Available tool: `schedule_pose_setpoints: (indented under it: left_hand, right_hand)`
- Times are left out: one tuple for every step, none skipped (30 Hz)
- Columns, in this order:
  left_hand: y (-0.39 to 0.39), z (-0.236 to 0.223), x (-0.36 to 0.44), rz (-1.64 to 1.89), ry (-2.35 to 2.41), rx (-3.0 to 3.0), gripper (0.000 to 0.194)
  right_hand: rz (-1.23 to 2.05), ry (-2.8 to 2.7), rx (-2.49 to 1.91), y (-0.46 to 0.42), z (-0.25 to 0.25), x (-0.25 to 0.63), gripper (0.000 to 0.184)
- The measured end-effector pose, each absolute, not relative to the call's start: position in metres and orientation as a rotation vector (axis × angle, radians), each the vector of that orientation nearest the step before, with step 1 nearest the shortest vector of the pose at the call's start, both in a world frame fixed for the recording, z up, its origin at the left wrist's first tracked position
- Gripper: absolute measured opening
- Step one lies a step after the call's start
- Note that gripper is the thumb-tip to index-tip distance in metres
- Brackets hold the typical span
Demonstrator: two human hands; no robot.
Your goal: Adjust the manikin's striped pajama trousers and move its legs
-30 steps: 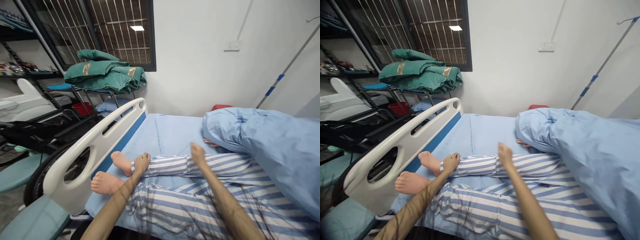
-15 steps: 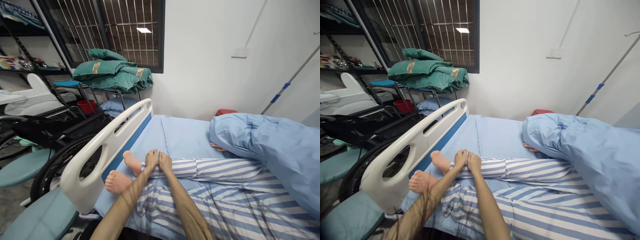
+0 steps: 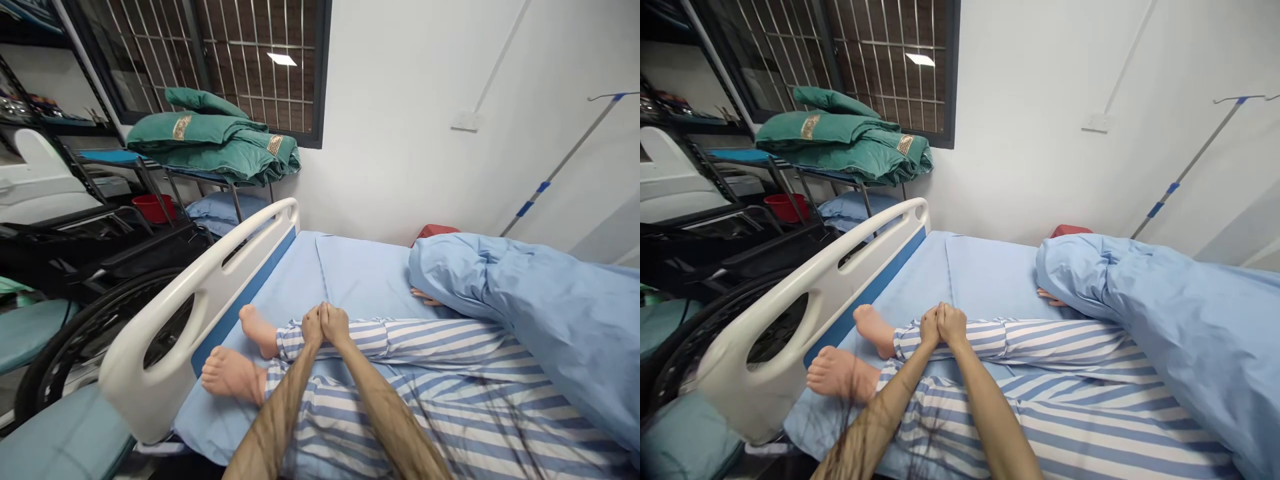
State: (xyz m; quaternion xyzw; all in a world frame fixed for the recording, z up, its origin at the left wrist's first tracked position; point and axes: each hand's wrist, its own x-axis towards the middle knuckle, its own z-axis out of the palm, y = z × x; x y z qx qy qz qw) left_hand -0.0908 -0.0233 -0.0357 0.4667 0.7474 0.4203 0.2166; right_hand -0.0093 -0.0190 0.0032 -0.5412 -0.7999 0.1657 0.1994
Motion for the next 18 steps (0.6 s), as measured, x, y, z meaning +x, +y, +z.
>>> schedule_pose_setpoints:
  left_hand:
    - [-0.023,-0.036,-0.091,1.167,2.070,1.292,0.034]
    - [-0.022,-0.038,-0.091,1.177,2.069,1.289,0.035]
    - [-0.022,-0.039,-0.090,1.193,2.071,1.286,0.037]
    - [-0.022,-0.041,-0.090,1.210,2.077,1.284,0.038]
    - [-0.022,-0.042,-0.089,1.221,2.087,1.285,0.039]
    - [-0.023,-0.043,-0.089,1.222,2.099,1.290,0.040]
    - [-0.023,-0.043,-0.088,1.211,2.105,1.303,0.040]
    - [-0.024,-0.041,-0.088,1.191,2.107,1.317,0.039]
    - [-0.024,-0.038,-0.087,1.171,2.104,1.326,0.039]
    - [-0.023,-0.033,-0.085,1.160,2.097,1.327,0.039]
    - [-0.021,-0.027,-0.083,1.163,2.088,1.317,0.038]
    - [-0.019,-0.020,-0.080,1.182,2.076,1.301,0.039]
    - [-0.015,-0.012,-0.076,1.219,2.053,1.286,0.039]
    - [-0.011,-0.005,-0.071,1.268,2.014,1.277,0.040]
    - [-0.008,0.000,-0.066,1.316,1.964,1.274,0.040]
    - [-0.005,0.004,-0.059,1.354,1.910,1.275,0.041]
    - [-0.003,0.004,-0.053,1.376,1.864,1.276,0.041]
    - [-0.002,0.003,-0.047,1.375,1.832,1.281,0.041]
  right_hand:
    - [0.401,-2.290,-1.482,-0.018,0.004,-0.005,0.052]
    - [0.361,-2.312,-1.462,-0.017,0.004,0.000,0.048]
    - [0.347,-2.302,-1.465,-0.016,0.002,0.006,0.046]
    - [0.361,-2.278,-1.488,-0.014,0.000,0.011,0.046]
    - [0.388,-2.232,-1.528,-0.013,-0.004,0.015,0.048]
    - [0.417,-2.173,-1.569,-0.012,-0.007,0.019,0.050]
    - [0.446,-2.112,-1.600,-0.011,-0.011,0.022,0.052]
    - [0.476,-2.061,-1.614,-0.010,-0.014,0.023,0.054]
    - [0.503,-2.019,-1.609,-0.009,-0.016,0.025,0.054]
    - [0.525,-1.981,-1.596,-0.007,-0.017,0.025,0.055]
    - [0.544,-1.943,-1.585,-0.006,-0.017,0.026,0.056]
    - [0.565,-1.906,-1.578,-0.005,-0.017,0.026,0.057]
    - [0.584,-1.872,-1.571,-0.003,-0.016,0.026,0.057]
    - [0.601,-1.844,-1.565,-0.002,-0.015,0.027,0.057]
    - [0.621,-1.819,-1.559,0.000,-0.015,0.028,0.055]
    - [0.650,-1.799,-1.554,0.001,-0.014,0.028,0.054]
    - [0.683,-1.779,-1.547,0.002,-0.014,0.029,0.053]
    - [0.715,-1.756,-1.542,0.003,-0.014,0.030,0.052]
